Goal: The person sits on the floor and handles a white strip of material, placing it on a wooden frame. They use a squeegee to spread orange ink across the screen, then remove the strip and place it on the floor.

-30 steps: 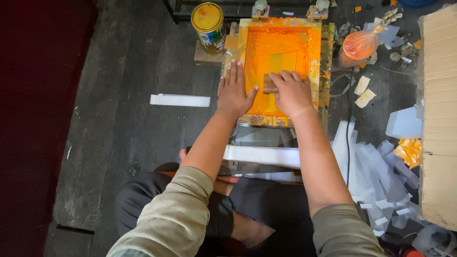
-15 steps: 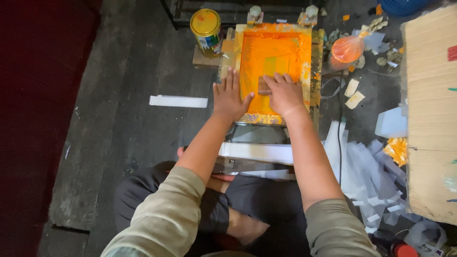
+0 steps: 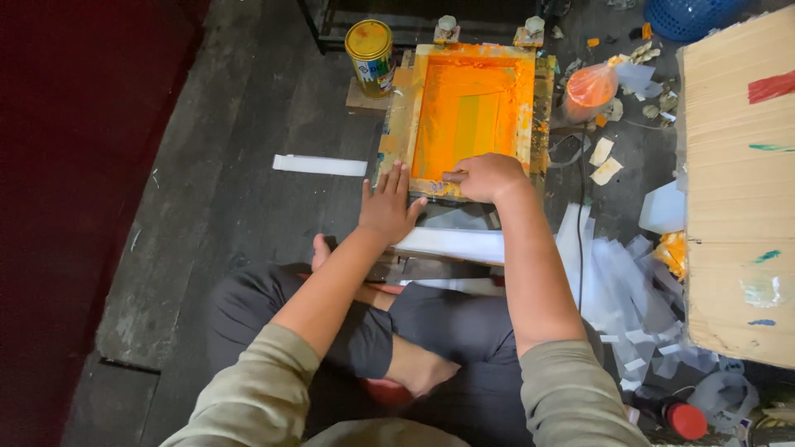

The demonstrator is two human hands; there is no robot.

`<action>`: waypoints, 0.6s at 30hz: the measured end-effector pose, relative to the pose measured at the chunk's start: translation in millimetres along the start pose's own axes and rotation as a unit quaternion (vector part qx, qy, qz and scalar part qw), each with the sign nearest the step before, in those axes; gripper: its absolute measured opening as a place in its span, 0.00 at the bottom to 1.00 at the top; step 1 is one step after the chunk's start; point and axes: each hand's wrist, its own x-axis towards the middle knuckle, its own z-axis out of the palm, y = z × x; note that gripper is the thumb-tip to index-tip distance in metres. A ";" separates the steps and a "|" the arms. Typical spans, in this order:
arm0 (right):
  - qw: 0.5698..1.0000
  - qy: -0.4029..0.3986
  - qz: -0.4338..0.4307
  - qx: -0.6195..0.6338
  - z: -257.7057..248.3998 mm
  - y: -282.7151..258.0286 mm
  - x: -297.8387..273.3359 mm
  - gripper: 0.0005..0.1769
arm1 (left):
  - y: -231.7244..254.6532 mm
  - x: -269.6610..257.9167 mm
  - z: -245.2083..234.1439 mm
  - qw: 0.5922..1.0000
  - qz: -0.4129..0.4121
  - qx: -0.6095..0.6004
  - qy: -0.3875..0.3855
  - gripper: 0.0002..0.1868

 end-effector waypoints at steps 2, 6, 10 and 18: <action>1.000 0.023 -0.015 0.002 8.6 14.3 11.6 0.30 | 5.7 -10.6 -9.5 1.000 -0.003 0.009 -0.006 0.45; 0.993 0.110 -0.027 0.021 23.0 33.4 30.4 0.27 | 9.1 -11.5 -15.8 1.000 0.005 0.027 -0.004 0.46; 0.982 0.178 -0.063 0.020 18.4 45.2 43.4 0.23 | 3.9 15.1 -15.1 1.000 0.006 0.026 -0.003 0.47; 0.896 0.417 -0.151 0.005 16.6 55.7 79.7 0.33 | -0.3 92.6 -34.8 0.999 0.003 -0.008 0.032 0.46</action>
